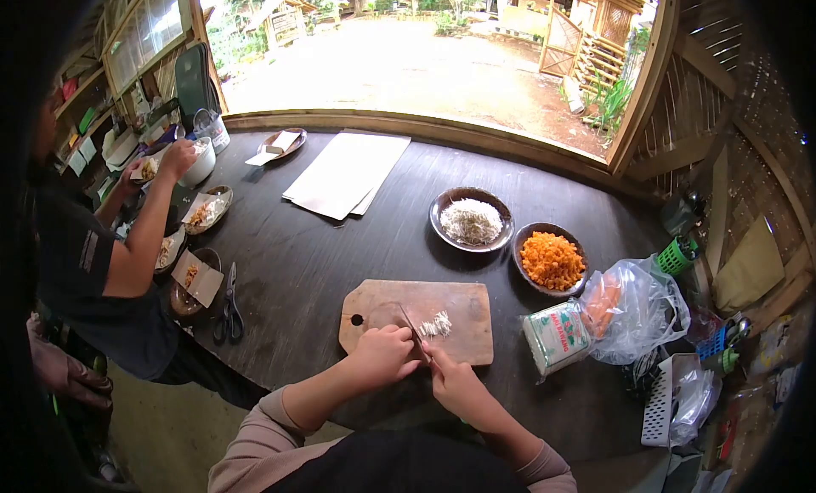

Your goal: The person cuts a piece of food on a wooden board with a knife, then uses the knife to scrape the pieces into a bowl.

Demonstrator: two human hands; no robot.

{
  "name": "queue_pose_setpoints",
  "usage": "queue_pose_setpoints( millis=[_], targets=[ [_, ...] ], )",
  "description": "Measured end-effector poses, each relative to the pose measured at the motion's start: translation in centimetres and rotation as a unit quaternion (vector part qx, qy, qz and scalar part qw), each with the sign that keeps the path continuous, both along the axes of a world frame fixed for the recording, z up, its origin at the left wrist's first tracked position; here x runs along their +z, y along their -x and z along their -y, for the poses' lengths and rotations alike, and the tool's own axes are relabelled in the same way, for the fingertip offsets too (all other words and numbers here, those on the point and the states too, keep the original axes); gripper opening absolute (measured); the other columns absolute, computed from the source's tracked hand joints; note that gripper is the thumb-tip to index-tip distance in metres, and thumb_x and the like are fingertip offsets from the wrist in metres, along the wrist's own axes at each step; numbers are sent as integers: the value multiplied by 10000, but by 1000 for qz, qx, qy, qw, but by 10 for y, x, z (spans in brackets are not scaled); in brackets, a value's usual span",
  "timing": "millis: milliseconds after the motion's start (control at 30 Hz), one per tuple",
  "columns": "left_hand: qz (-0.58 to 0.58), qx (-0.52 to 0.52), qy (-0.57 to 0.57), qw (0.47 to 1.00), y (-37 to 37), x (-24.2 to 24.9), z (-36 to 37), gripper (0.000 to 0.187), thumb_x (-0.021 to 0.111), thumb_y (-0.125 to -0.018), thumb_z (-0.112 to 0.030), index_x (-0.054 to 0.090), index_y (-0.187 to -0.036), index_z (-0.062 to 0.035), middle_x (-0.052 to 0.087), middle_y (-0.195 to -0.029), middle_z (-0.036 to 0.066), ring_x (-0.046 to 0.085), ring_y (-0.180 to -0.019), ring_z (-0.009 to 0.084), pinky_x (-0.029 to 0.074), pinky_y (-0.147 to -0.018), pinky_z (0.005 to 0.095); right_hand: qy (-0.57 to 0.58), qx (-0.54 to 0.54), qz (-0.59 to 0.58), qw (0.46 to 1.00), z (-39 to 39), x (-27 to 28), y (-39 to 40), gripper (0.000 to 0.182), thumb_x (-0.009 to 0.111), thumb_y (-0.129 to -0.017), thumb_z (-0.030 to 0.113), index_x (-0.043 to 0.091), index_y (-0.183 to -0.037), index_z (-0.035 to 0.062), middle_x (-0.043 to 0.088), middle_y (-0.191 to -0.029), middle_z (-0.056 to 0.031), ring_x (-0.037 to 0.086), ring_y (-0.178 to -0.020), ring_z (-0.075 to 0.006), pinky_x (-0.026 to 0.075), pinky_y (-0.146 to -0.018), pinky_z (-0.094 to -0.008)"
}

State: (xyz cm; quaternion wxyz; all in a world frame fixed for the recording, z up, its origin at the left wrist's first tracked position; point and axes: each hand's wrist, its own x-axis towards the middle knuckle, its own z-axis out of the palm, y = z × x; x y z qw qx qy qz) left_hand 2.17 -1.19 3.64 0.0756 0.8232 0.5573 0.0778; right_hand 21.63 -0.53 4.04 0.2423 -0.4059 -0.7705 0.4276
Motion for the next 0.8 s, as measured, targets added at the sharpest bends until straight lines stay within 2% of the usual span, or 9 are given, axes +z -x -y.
queue_pose_setpoints(
  millis=[133,200,333,433,500,600,633,700,800],
  targets=[
    [-11,-6,5,1000,-1,4,0,297,674,-828,-368,722,-830,-75,635,-978,40,614,-945,220,515,-734,387,-7,2,-27,1000,-4,-9,5,390,487,-934,13,531,-1317,72,652,-874,-281,652,-822,-454,514,-694,-472],
    [-11,-18,-3,1000,-1,9,0,325,661,-838,-373,705,-873,-53,640,-949,64,632,-914,234,545,-740,378,9,-2,-2,1000,-4,-8,7,345,478,-963,12,538,-1300,56,660,-935,-271,659,-879,-439,512,-738,-399],
    [-13,-22,-6,1000,1,7,0,328,660,-839,-374,704,-869,-51,640,-957,66,631,-912,241,544,-746,378,-46,4,-29,998,-7,-22,3,351,484,-964,22,528,-1310,63,667,-966,-263,655,-871,-444,516,-745,-403],
    [-9,-28,-22,999,3,3,-1,342,656,-849,-384,704,-880,-47,637,-965,65,634,-921,246,544,-756,380,-13,10,21,1000,-7,-14,-8,359,502,-967,51,517,-1324,76,676,-950,-257,678,-814,-395,518,-730,-399],
    [5,-22,-31,999,2,1,0,367,648,-864,-403,704,-890,-41,640,-994,74,635,-946,251,545,-771,381,30,-17,43,998,-8,-8,-12,367,557,-956,109,500,-1318,82,690,-861,-231,687,-705,-291,521,-663,-374],
    [-5,-33,-5,999,2,5,-1,410,637,-878,-423,701,-978,-31,638,-1050,86,631,-990,258,545,-782,373,67,-59,41,995,-10,16,-22,398,611,-930,163,470,-1286,54,679,-743,-184,664,-622,-202,506,-596,-339],
    [-5,-33,-6,999,1,3,-2,410,637,-878,-423,701,-978,-31,638,-1050,86,631,-990,258,545,-782,373,67,-59,41,995,-14,17,-27,398,611,-930,163,470,-1286,54,679,-743,-184,664,-622,-202,506,-596,-339],
    [-7,-27,-13,1000,-2,-4,-5,469,622,-890,-439,673,-1105,-25,624,-1149,93,608,-1059,260,530,-813,374,78,-84,58,992,-21,20,-41,392,629,-883,154,483,-1225,32,637,-694,-202,675,-668,-348,502,-636,-440],
    [11,-29,-64,997,-6,-17,-6,478,623,-880,-433,649,-1140,-32,602,-1162,70,564,-1122,234,470,-842,399,50,-77,62,994,-31,18,-58,384,600,-868,122,479,-1218,18,635,-698,-206,665,-672,-361,500,-640,-427]
  ],
)
